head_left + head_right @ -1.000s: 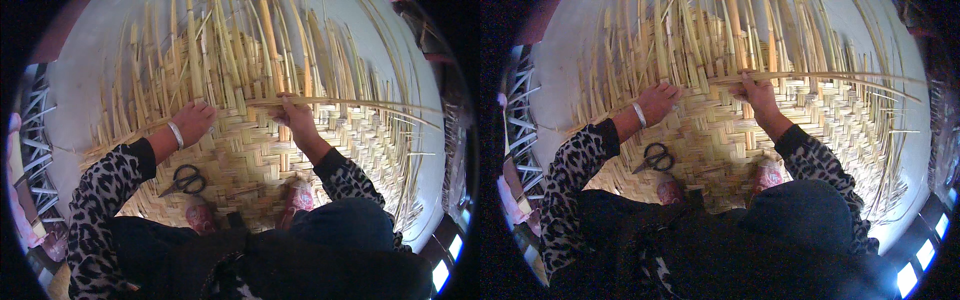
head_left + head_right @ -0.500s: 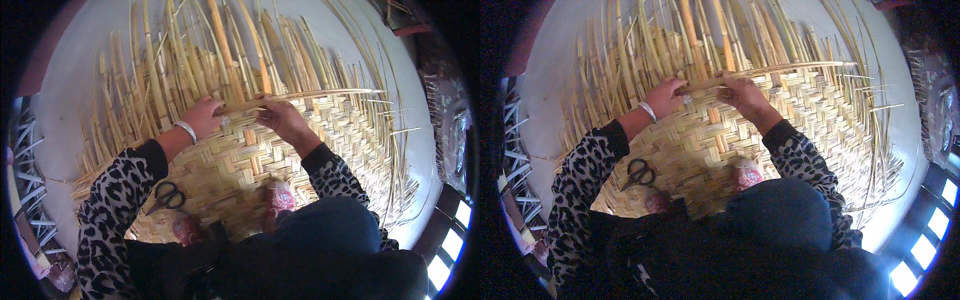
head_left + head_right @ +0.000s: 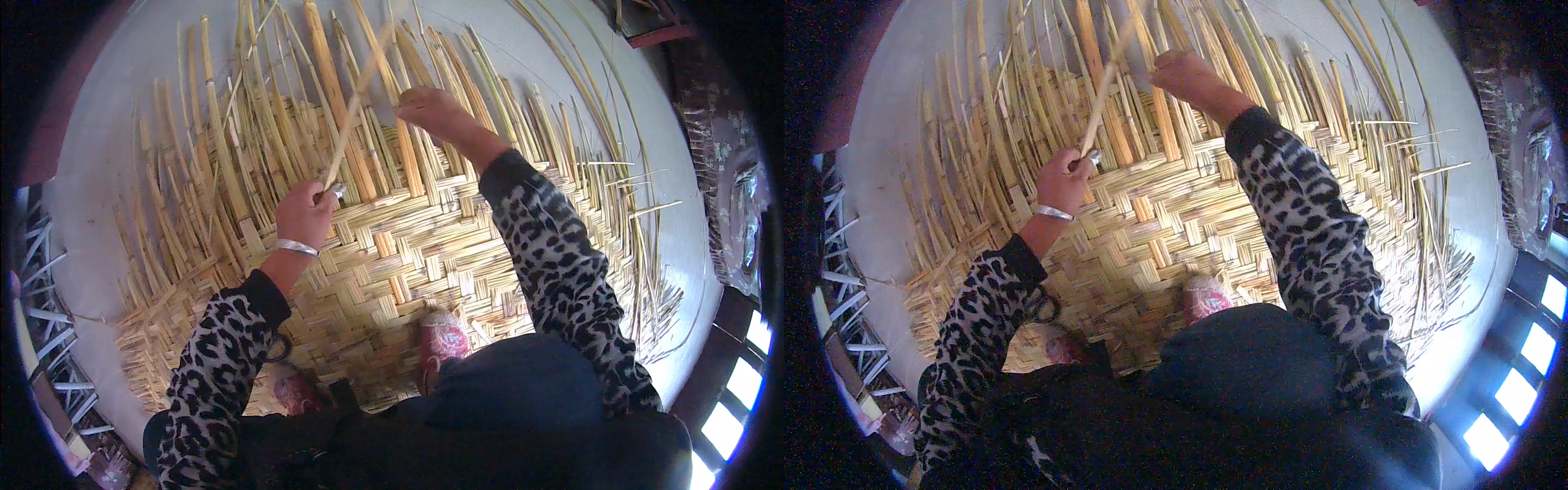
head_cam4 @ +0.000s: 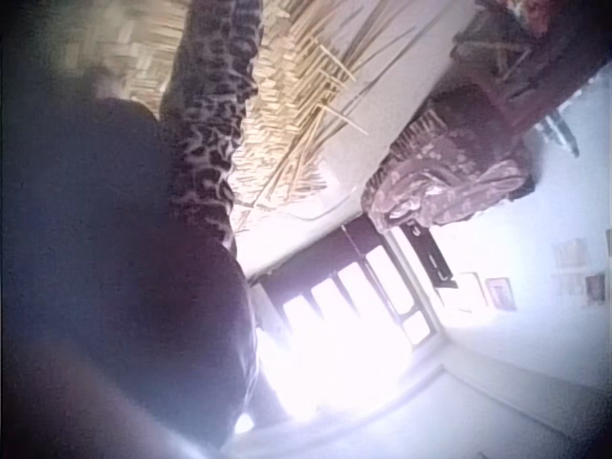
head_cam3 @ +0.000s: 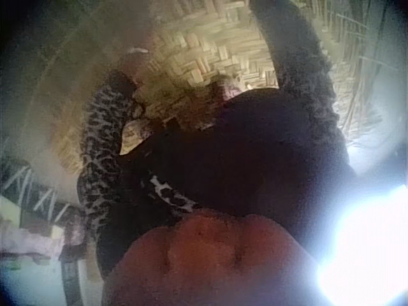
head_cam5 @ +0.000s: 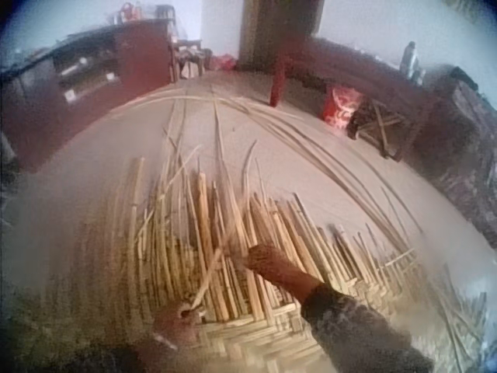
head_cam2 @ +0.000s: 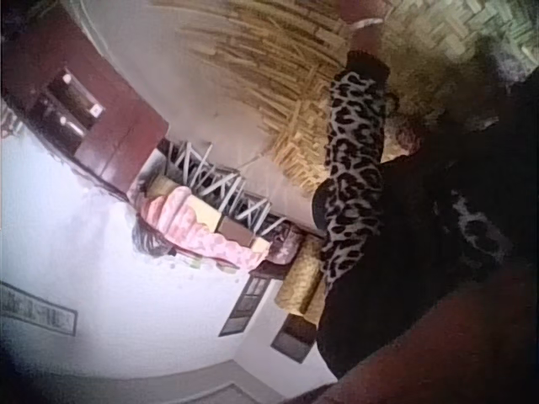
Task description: The person weaves a large circular mat or basket base using dried palm leaves. They interlace the leaves by hand, occasionally using scissors to trim excess material, and continue expanding the woven pattern outward.
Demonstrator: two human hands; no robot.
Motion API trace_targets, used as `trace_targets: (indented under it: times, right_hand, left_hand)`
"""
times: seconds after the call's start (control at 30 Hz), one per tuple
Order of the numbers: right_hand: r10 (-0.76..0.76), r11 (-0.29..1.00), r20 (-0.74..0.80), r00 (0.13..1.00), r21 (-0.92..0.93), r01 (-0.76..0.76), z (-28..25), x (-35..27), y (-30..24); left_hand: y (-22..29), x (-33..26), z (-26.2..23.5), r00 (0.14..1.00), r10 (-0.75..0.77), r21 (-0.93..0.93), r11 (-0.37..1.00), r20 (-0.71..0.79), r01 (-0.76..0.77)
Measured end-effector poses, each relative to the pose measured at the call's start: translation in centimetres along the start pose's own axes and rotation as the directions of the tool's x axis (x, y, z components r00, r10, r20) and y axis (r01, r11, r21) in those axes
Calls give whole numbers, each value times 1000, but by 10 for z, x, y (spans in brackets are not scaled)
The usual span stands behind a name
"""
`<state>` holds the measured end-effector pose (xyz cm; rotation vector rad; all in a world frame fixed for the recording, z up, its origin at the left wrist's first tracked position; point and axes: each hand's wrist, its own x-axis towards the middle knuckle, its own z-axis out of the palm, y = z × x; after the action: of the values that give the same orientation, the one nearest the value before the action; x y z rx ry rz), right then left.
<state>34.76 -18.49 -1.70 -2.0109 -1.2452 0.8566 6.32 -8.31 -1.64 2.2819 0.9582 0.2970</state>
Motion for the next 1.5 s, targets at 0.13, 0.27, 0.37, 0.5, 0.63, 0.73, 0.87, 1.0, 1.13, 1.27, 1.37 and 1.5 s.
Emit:
trace_targets:
  times: [0.13, 0.27, 0.37, 0.5, 0.63, 0.73, 0.87, 1.0, 1.13, 1.27, 1.37, 1.5]
  right_hand:
    - [39, 981, -145, 989, -183, -66, 17, 41, 5]
    - [242, 967, 37, 970, 69, -244, 14, 60, 4]
    - [264, 962, 153, 952, 29, -271, 15, 69, 5]
    - [140, 982, 74, 987, 117, -148, 24, 71, 6]
    - [43, 940, 136, 990, 331, -86, 7, 50, 1]
    - [107, 771, 134, 985, 614, -168, 1, 27, -15]
    - [40, 669, 152, 988, 730, -139, -1, 3, -37]
    - [66, 591, 130, 989, 793, -144, -2, -6, -43]
    - [146, 449, 25, 989, 889, -89, -2, -15, -31]
    - [175, 745, -191, 966, 667, -3, -8, -48, -16]
    - [357, 702, -227, 906, 705, -100, -2, -74, -17]
    - [302, 915, -426, 853, 381, -134, 12, -105, -35]
  left_hand:
    - [-5, 1, 9, 982, -180, -125, 977, -58, 171]
    - [-11, 0, 16, 968, -217, -185, 964, -125, 192]
    - [-12, -2, 19, 967, -205, -217, 961, -154, 170]
    - [-11, -3, 19, 967, -165, -185, 974, -196, 129]
    - [-11, -2, 17, 964, -240, -188, 958, -115, 216]
    - [-12, -4, 20, 963, -235, -219, 954, -134, 203]
    - [-15, -9, 23, 984, -45, -259, 966, -170, -1]
    - [-22, -7, 13, 981, 183, -156, 969, -60, -190]
    - [-23, 0, 1, 974, 135, -120, 986, 183, -115]
    - [-22, 8, -5, 956, 83, -47, 996, 282, -73]
    - [-24, 8, -3, 953, 88, -100, 993, 291, -61]
    - [-27, 5, 7, 975, 108, -160, 984, 195, -77]
